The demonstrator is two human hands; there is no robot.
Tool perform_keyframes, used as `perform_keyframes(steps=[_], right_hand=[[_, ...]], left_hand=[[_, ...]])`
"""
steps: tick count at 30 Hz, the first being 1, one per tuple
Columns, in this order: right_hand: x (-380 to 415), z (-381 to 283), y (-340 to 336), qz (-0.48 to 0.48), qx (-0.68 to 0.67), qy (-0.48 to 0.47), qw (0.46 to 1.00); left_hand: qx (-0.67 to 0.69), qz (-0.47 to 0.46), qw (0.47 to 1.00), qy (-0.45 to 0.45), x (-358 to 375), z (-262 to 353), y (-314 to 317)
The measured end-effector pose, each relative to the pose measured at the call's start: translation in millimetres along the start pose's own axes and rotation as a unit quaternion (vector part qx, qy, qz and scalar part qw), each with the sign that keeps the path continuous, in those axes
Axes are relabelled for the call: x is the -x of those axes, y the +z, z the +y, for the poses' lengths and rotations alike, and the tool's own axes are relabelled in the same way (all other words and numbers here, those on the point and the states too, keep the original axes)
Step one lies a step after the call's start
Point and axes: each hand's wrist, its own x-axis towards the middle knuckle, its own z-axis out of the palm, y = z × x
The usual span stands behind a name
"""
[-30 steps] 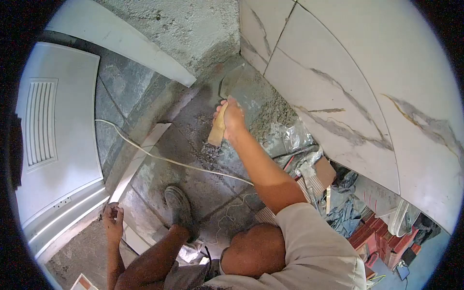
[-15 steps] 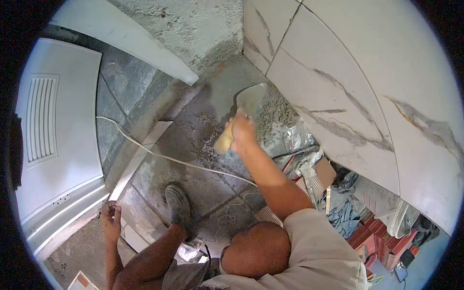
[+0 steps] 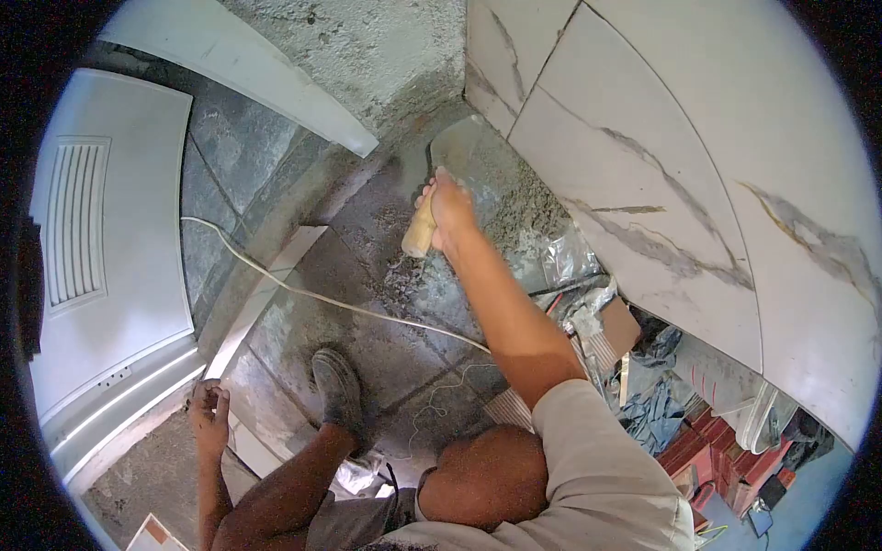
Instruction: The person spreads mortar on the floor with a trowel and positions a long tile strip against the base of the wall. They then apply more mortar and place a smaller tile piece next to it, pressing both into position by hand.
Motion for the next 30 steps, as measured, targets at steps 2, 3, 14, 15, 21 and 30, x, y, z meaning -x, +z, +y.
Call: perform_keyframes(steps=[2,3,14,15,21,30], right_hand=[[21,-9,6,-0.020,0.047,0.013,0.999],[28,-13,8,-0.041,0.093,0.025,0.995],[36,-77,-34,0.000,0.513,-0.079,0.855],[29,-81,-32,-0.001,0.519,-0.075,0.852],[28,-65,-19,-0.079,0.584,-0.022,0.808],[37,-73,-14,-0.044,0.571,-0.059,0.818]], left_hand=[[0.004,0.004,1.000,-0.003,1,-2,1],[0.009,0.000,1.000,-0.013,1,-1,1],[-0.002,0.014,1.000,-0.025,1,-8,-5],[0.002,0.013,0.999,-0.031,2,-6,-3],[0.006,0.011,0.999,-0.037,1,-1,-2],[0.015,0.012,1.000,-0.025,0,-2,1]])
